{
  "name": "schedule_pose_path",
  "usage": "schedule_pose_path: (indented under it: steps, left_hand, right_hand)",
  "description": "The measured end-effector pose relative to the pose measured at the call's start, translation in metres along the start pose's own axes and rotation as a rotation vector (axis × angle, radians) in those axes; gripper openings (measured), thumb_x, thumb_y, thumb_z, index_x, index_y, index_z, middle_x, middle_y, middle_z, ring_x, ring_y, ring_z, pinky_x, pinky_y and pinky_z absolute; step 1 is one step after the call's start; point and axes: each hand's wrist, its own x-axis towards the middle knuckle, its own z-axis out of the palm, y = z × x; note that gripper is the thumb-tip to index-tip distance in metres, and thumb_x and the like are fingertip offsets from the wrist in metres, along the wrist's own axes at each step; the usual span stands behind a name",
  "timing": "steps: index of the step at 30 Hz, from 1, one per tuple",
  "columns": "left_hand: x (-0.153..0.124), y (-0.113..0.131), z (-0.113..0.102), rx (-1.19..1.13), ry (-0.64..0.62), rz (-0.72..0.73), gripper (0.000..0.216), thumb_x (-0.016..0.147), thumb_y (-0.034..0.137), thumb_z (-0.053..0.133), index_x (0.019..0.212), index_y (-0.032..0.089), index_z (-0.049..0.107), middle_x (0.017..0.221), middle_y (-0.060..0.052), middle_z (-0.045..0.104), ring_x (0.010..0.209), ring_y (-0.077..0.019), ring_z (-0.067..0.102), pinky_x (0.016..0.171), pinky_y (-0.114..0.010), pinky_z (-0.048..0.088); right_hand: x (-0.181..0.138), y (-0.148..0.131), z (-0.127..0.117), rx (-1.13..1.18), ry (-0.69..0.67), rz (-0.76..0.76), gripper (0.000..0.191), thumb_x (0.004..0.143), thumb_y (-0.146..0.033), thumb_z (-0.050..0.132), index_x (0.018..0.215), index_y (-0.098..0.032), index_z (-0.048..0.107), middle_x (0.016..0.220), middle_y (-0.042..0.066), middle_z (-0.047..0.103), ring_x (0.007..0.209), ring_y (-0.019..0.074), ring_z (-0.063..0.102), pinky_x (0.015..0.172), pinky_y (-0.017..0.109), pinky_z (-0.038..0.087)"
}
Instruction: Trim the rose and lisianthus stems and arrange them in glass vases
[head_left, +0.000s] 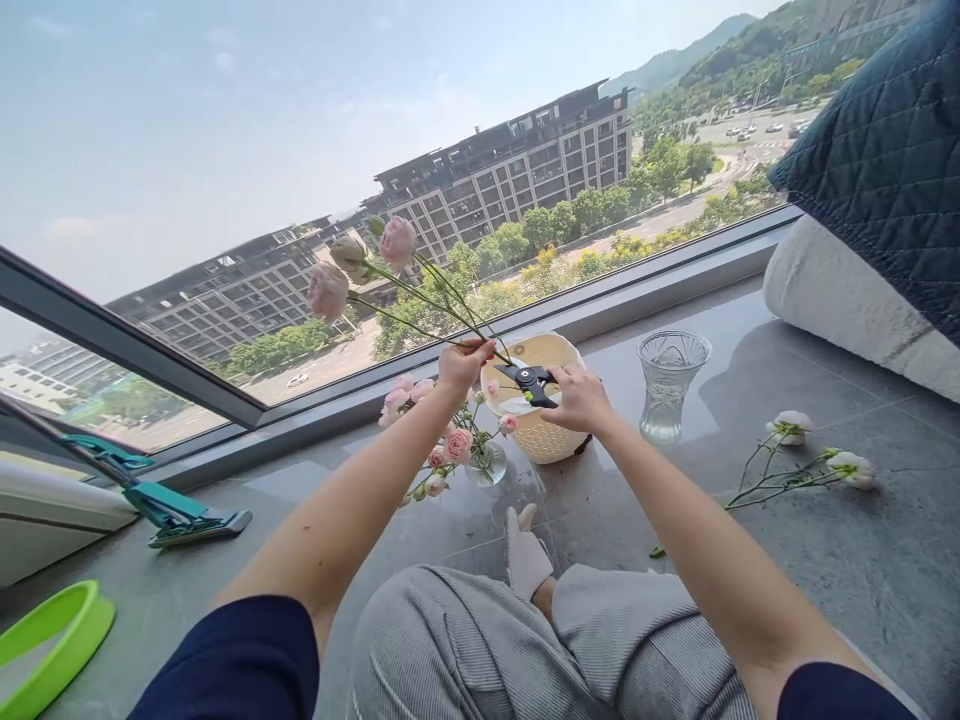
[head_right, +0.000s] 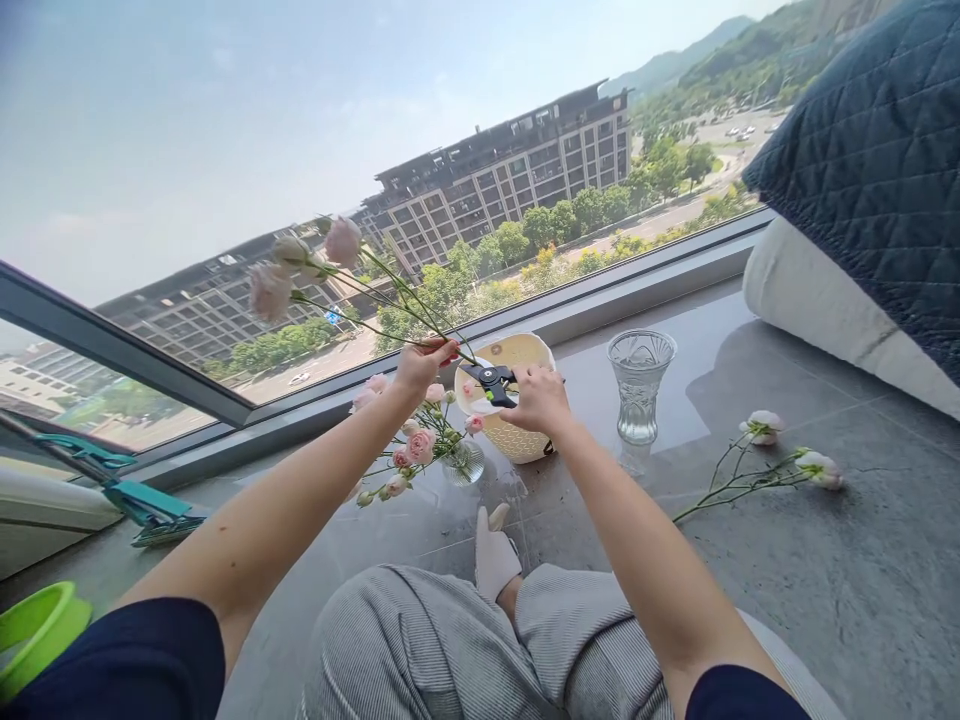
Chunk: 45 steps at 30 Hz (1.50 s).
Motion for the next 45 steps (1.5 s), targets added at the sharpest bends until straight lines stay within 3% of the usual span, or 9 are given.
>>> schedule_pose_path:
  steps: [8, 13, 18, 22, 26, 31, 36, 45]
  left_hand:
    - [0.014, -0.002, -0.004, -0.207, 0.125, -0.152, 0.031, 0.047, 0.027, 0.086, 0.071, 0.016, 0.069, 0.072, -0.003, 0.069, 0.066, -0.0099, 0.058, 0.058, -0.02, 0.042]
    - [0.024, -0.006, -0.004, -0.272, 0.05, -0.211, 0.038, 0.041, 0.025, 0.088, 0.071, 0.015, 0.067, 0.065, 0.0, 0.065, 0.054, -0.0065, 0.051, 0.054, -0.02, 0.041]
    - [0.032, -0.017, 0.003, -0.222, 0.066, -0.14, 0.038, 0.043, 0.03, 0.089, 0.068, 0.015, 0.064, 0.062, 0.001, 0.061, 0.056, -0.0071, 0.052, 0.059, -0.023, 0.046]
    - [0.033, -0.025, 0.015, -0.205, 0.135, -0.066, 0.034, 0.05, 0.033, 0.086, 0.07, 0.015, 0.064, 0.065, 0.001, 0.061, 0.062, -0.0091, 0.054, 0.064, -0.025, 0.047]
    - [0.035, -0.021, 0.025, -0.191, 0.227, -0.081, 0.028, 0.057, 0.03, 0.082, 0.071, 0.016, 0.062, 0.066, 0.001, 0.06, 0.063, -0.0092, 0.054, 0.065, -0.025, 0.047]
    - [0.034, -0.011, 0.016, -0.155, 0.245, -0.015, 0.023, 0.064, 0.03, 0.077, 0.068, 0.015, 0.06, 0.065, 0.001, 0.058, 0.061, -0.0083, 0.051, 0.065, -0.025, 0.046]
    - [0.006, -0.001, -0.002, -0.011, 0.212, 0.089, 0.024, 0.064, 0.037, 0.076, 0.069, 0.017, 0.065, 0.065, -0.001, 0.062, 0.056, -0.0113, 0.055, 0.061, -0.026, 0.046]
    - [-0.085, 0.02, -0.007, 0.256, 0.027, 0.302, 0.014, 0.076, 0.034, 0.065, 0.075, 0.021, 0.071, 0.071, -0.006, 0.07, 0.061, -0.019, 0.064, 0.061, -0.029, 0.045]
  right_hand:
    - [0.001, 0.007, 0.006, -0.045, -0.05, 0.006, 0.055, 0.071, -0.049, 0.062, 0.117, -0.021, 0.054, 0.101, 0.009, 0.063, 0.09, 0.0245, 0.06, 0.071, 0.032, 0.041]
    - [0.002, 0.009, 0.008, -0.087, -0.058, 0.02, 0.052, 0.072, -0.046, 0.061, 0.116, -0.02, 0.054, 0.101, 0.01, 0.064, 0.09, 0.0251, 0.062, 0.07, 0.032, 0.043]
    - [0.004, 0.009, 0.005, -0.137, -0.088, 0.04, 0.048, 0.074, -0.045, 0.062, 0.114, -0.019, 0.054, 0.102, 0.012, 0.065, 0.092, 0.0258, 0.063, 0.071, 0.032, 0.044]
    - [0.004, 0.01, 0.006, -0.172, -0.087, 0.043, 0.044, 0.075, -0.042, 0.062, 0.109, -0.016, 0.055, 0.102, 0.015, 0.067, 0.091, 0.0271, 0.064, 0.07, 0.032, 0.044]
    - [0.005, 0.012, 0.008, -0.185, -0.1, 0.085, 0.034, 0.079, -0.036, 0.058, 0.105, -0.015, 0.058, 0.097, 0.016, 0.069, 0.089, 0.0277, 0.066, 0.071, 0.033, 0.044]
    - [0.003, 0.015, 0.003, -0.168, -0.039, 0.158, 0.038, 0.076, -0.04, 0.061, 0.105, -0.016, 0.056, 0.1, 0.015, 0.067, 0.092, 0.0279, 0.063, 0.075, 0.034, 0.041]
    - [-0.005, 0.014, 0.003, -0.158, 0.086, 0.139, 0.05, 0.071, -0.046, 0.062, 0.109, -0.014, 0.054, 0.103, 0.016, 0.063, 0.098, 0.0306, 0.057, 0.083, 0.039, 0.036]
    - [-0.031, 0.017, 0.009, -0.084, 0.132, 0.259, 0.06, 0.071, -0.047, 0.059, 0.12, -0.015, 0.051, 0.109, 0.017, 0.061, 0.106, 0.0334, 0.053, 0.086, 0.043, 0.035]
